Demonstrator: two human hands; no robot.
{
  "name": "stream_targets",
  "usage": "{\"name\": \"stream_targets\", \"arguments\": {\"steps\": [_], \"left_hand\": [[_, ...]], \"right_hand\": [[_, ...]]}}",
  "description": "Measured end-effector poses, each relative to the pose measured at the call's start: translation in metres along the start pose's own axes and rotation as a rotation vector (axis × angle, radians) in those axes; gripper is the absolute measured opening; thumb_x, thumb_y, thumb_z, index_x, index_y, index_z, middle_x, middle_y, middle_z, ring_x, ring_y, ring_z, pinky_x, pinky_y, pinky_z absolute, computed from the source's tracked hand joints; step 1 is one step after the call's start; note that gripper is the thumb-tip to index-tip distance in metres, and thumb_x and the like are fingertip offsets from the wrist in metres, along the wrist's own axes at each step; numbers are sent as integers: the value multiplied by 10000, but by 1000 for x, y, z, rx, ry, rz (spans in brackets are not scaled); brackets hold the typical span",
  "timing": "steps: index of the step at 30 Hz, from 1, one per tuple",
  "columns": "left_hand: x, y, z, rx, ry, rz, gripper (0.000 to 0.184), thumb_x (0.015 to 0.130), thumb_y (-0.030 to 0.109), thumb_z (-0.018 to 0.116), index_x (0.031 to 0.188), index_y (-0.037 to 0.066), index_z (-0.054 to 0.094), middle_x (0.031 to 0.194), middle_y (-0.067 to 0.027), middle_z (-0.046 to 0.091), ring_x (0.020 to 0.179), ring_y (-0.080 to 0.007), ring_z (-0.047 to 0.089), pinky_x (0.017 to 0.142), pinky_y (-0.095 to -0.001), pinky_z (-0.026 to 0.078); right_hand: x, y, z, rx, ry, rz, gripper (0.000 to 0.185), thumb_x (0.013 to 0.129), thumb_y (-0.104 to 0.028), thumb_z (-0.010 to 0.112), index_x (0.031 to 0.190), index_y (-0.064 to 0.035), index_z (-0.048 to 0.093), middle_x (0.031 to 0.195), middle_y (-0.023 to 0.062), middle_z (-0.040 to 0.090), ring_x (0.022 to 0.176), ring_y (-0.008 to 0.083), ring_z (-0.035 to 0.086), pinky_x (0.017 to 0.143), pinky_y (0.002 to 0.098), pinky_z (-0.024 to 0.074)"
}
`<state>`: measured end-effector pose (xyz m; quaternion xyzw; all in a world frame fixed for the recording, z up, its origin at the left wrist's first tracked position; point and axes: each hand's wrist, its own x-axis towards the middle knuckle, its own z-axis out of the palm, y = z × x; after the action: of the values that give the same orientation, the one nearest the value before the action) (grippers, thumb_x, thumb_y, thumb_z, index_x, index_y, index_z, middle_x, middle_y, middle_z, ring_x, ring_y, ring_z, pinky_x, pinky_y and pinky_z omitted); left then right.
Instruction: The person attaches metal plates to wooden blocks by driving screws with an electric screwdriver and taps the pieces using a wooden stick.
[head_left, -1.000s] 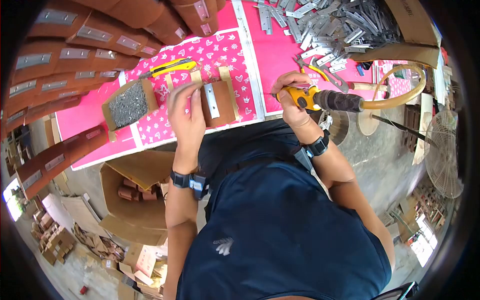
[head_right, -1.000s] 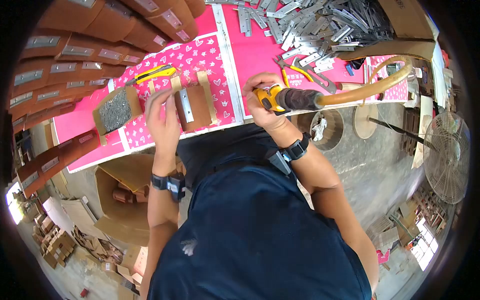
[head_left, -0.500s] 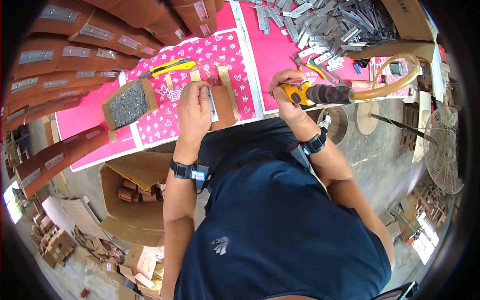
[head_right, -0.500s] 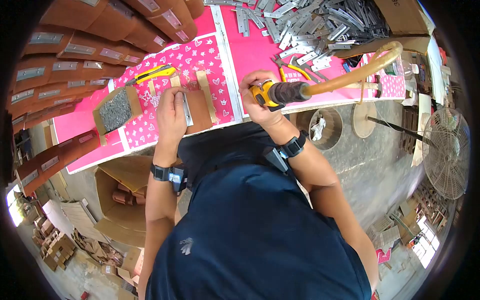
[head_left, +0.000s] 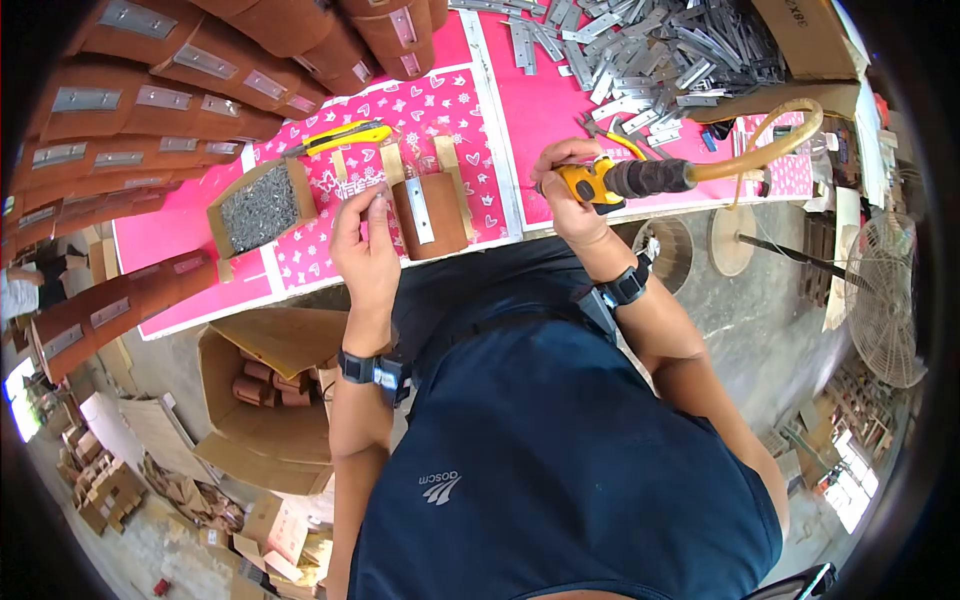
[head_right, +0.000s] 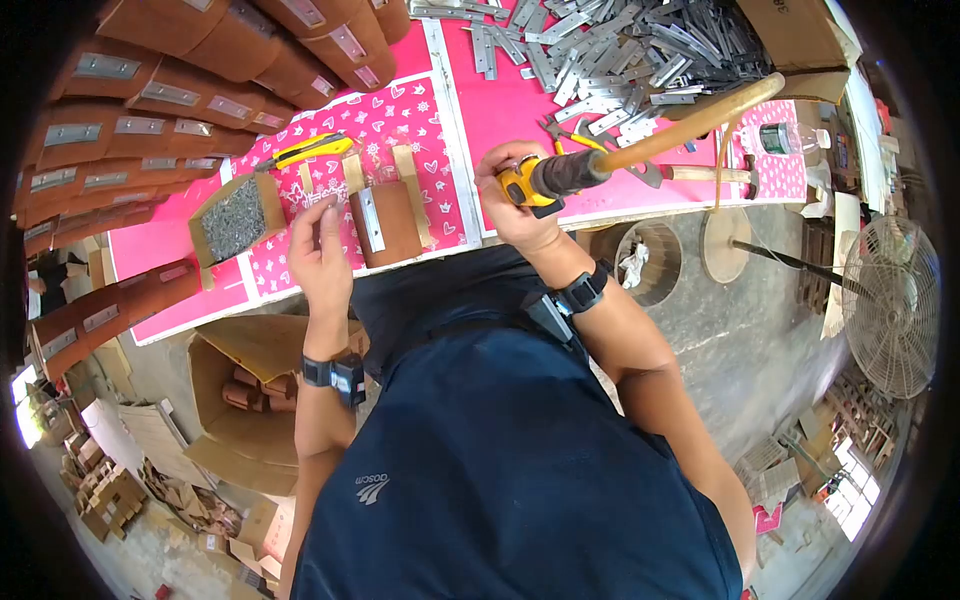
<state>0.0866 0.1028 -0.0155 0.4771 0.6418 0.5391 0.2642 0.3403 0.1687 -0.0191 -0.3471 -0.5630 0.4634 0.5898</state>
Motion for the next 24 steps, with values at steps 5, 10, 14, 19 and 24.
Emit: {"name": "stream_targets", "arguments": {"steps": [5,10,14,19,24], "left_hand": [[-28,5,-14,-140,-37,-174,157,974,57,692,1112,-13,719,1039,-76,751,929,-107,679,828,-257,541],[-36,17,-16,30,-39,-43,109,891,45,775,994,19,752,959,-89,728,859,-172,678,777,-285,536],[-33,22,-14,97,-75,101,141,838,40,799,973,44,759,923,-76,680,890,-230,618,808,-333,496],[-34,26,-10,148,-34,185,131,821,48,802,943,65,757,916,-62,680,900,-241,605,839,-355,475],[-36,22,-7,106,5,200,128,818,46,802,933,70,751,910,-59,680,904,-241,601,832,-364,467]], "right_hand": [[30,-24,11,2,1,208,215,807,83,617,1006,4,630,862,98,684,757,155,669,716,297,552],[54,-72,53,397,-63,240,193,808,39,599,992,13,652,890,112,712,751,172,701,702,307,586],[66,-94,80,337,-329,153,285,824,65,559,1101,8,589,997,166,693,802,237,697,751,373,594],[65,-99,107,357,-402,144,288,832,66,552,1111,1,579,981,154,687,792,208,695,738,349,597],[61,-99,118,364,-369,208,286,834,51,562,1115,3,576,967,153,685,780,198,690,732,342,596]]}}
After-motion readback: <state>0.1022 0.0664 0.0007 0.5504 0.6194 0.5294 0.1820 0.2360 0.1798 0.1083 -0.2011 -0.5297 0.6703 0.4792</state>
